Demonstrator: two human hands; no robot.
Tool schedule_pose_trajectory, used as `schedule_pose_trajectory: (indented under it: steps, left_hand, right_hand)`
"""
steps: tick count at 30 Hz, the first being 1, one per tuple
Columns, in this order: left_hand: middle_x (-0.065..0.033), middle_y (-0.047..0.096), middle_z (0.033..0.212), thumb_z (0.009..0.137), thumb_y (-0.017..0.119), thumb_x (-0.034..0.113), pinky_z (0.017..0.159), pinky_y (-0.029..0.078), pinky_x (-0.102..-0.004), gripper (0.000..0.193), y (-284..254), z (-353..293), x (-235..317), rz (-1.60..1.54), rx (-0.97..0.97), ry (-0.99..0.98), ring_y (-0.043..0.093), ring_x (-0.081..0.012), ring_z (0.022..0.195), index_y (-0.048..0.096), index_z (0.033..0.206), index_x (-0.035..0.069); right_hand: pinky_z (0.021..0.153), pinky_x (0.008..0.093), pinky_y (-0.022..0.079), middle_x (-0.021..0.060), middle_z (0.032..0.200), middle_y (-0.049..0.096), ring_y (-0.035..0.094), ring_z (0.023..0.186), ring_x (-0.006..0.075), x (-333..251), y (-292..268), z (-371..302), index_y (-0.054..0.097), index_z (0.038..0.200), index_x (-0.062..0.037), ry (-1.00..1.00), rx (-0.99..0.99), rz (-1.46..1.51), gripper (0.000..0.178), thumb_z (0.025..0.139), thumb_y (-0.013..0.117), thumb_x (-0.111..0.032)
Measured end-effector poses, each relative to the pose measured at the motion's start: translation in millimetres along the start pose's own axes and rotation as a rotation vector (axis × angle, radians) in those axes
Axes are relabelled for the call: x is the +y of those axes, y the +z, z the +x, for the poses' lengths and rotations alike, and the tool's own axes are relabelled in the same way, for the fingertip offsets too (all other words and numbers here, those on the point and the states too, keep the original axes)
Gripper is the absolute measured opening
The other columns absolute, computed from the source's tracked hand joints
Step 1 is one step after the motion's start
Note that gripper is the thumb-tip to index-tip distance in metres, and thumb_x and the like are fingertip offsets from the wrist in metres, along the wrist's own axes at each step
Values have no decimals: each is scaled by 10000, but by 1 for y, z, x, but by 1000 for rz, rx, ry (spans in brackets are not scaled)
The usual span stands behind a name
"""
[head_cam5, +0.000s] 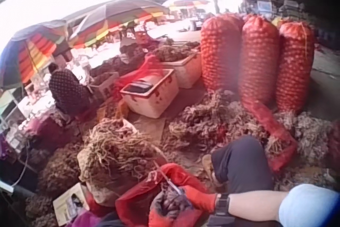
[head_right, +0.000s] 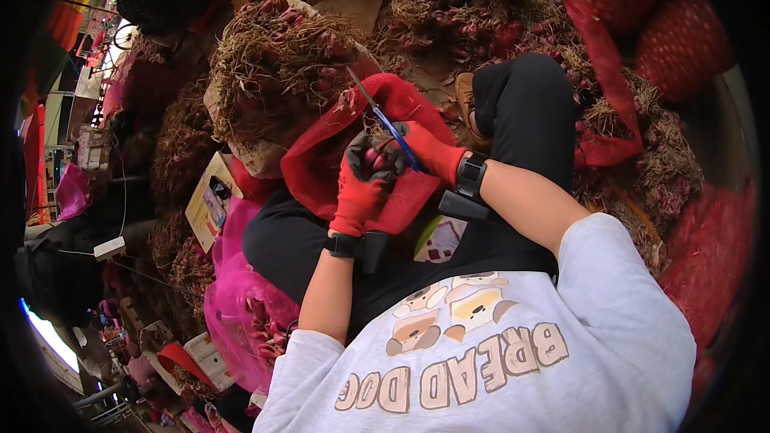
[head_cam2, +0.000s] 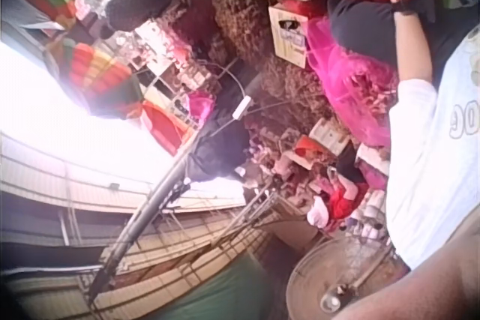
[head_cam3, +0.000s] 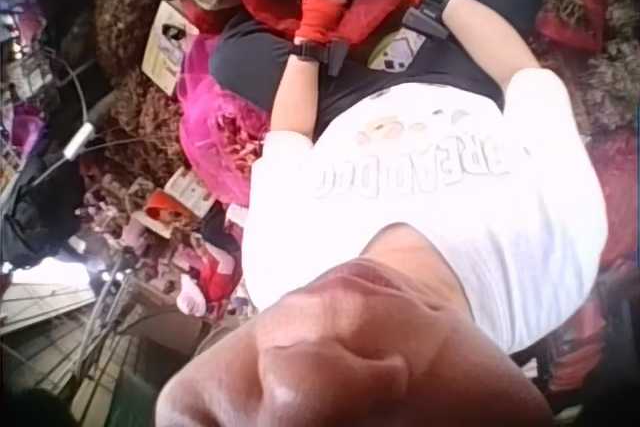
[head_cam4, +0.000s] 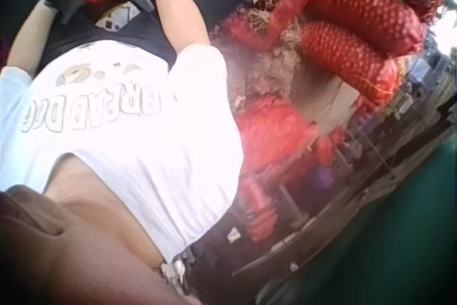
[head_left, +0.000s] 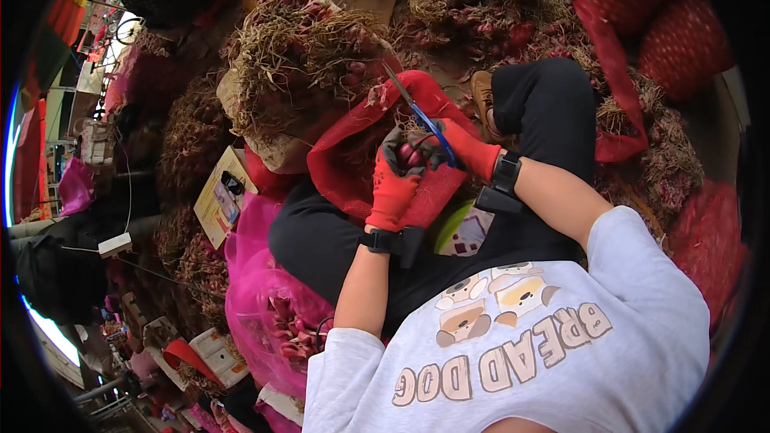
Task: Trim the roots and stems of shallots using scissors and place them into a mesh bag.
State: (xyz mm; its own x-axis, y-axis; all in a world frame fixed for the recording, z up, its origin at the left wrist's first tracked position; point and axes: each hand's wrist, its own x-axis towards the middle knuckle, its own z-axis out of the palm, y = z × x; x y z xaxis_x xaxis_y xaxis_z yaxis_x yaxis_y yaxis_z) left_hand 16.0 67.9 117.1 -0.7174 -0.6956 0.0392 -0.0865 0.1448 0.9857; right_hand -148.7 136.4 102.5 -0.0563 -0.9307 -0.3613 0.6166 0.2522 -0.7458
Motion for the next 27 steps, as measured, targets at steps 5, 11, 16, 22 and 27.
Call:
schedule_pose_trajectory:
  steps: [5, 11, 16, 22, 27]
  left_hand:
    - [-43, 496, 1152, 908, 541, 205, 797, 462, -261, 454, -14, 0, 37, -652, -42, -681, 516, -150, 989, 399, 1310, 48]
    - [31, 470, 876, 964, 443, 310, 690, 448, -260, 226, -11, 7, 44, -786, -307, -383, 471, -108, 774, 517, 1044, 112]
    - [42, 468, 810, 934, 510, 259, 680, 446, -253, 149, -27, 6, 13, -1282, 136, -503, 471, -117, 749, 503, 855, 133]
    - [43, 470, 765, 910, 552, 276, 636, 444, -231, 169, -41, 12, 11, -1235, 400, -438, 464, -110, 728, 506, 810, 149]
    - [55, 464, 747, 916, 535, 297, 641, 460, -218, 196, -31, 17, 30, -1241, 575, -557, 471, -91, 700, 493, 793, 150]
  right_hand:
    - [510, 264, 497, 61, 753, 637, 607, 570, 140, -19, 8, -2, 588, 922, -35, -122, 37, -337, 164, 835, 640, -164]
    - [551, 298, 480, 58, 758, 633, 616, 647, 141, -20, 19, -10, 587, 956, -59, 33, -49, -36, 229, 839, 655, -245]
    - [658, 319, 466, 72, 796, 640, 633, 756, 175, -33, 24, -19, 574, 1016, -39, -56, 117, -631, 378, 844, 634, -370]
    - [713, 376, 466, 122, 861, 637, 618, 838, 302, -26, 28, -53, 596, 936, -84, -60, 135, -1240, 547, 741, 632, -593]
    - [742, 391, 472, 127, 852, 639, 619, 849, 310, -17, 30, -55, 606, 912, -85, -84, 151, -1332, 598, 725, 594, -653]
